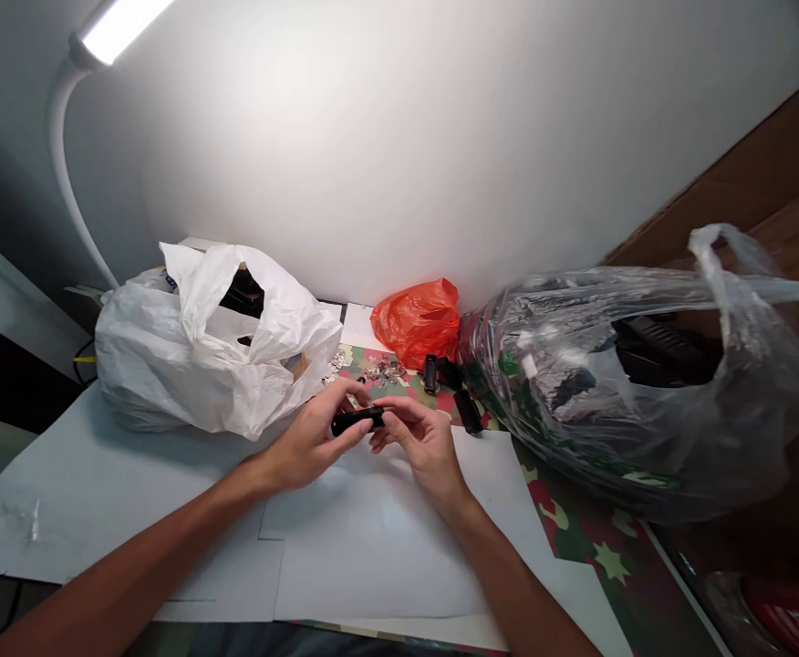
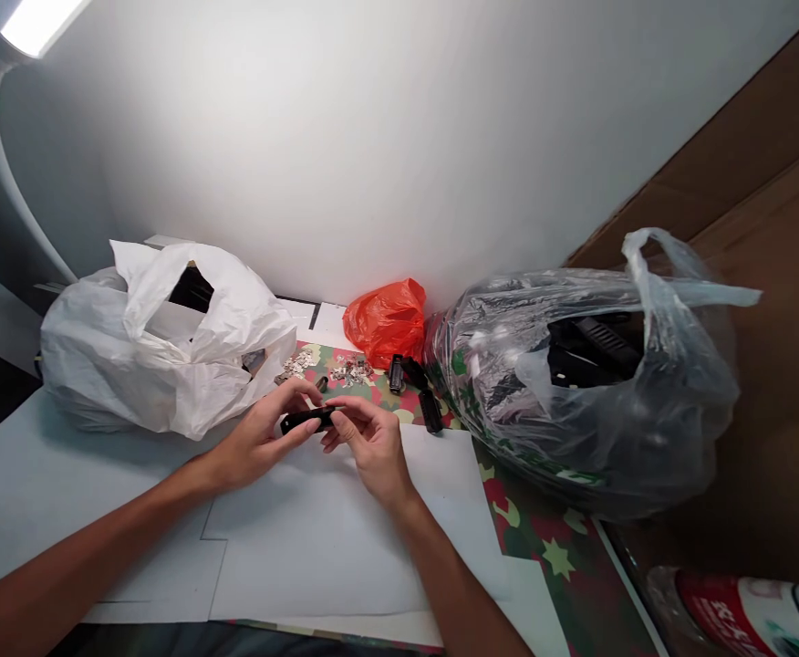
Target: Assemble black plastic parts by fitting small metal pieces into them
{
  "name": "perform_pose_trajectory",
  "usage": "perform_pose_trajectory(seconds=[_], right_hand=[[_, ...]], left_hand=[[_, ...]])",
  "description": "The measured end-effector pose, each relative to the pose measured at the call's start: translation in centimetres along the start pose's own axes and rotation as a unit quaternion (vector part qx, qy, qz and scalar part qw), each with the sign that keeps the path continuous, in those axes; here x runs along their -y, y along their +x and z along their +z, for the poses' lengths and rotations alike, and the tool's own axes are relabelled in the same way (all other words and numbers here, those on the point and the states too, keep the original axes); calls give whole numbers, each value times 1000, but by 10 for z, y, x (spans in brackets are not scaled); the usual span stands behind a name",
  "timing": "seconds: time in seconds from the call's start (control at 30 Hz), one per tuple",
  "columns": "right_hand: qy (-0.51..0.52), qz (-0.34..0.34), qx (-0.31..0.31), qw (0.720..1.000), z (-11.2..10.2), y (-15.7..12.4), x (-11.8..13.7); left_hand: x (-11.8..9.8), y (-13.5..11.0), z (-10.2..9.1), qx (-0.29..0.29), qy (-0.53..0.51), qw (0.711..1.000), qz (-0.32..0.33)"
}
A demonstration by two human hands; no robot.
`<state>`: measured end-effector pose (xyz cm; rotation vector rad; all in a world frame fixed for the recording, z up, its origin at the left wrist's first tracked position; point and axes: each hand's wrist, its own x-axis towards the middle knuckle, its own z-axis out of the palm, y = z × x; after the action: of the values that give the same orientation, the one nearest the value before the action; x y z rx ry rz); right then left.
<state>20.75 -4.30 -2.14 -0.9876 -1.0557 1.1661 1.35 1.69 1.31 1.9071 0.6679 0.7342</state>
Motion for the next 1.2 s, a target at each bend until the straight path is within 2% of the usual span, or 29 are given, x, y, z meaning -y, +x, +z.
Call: perform_pose_trajectory(seconds=[0.17,0.37,0.53,0.87,1.03,1.2], right_hand=[[0,-4,24,1000,3,-3,-1],[2,1,28,1000,2,-3,-1],[-25,-12,33,999,4,-6,0],[-109,-66,18,992,5,-14,-5],[-135,-100,20,986,8,-15,-7],[-116,-52,33,991,8,-14,-2]], left_hand=[[6,1,3,17,-75,996,-53],[13,3,5,-2,-125,990,-65],[16,2,8,-22,-106,992,-72],[7,1,9,-39,-99,992,-71],[5,1,8,-48,-78,995,-51],[5,-1,6,-58,-53,996,-43]])
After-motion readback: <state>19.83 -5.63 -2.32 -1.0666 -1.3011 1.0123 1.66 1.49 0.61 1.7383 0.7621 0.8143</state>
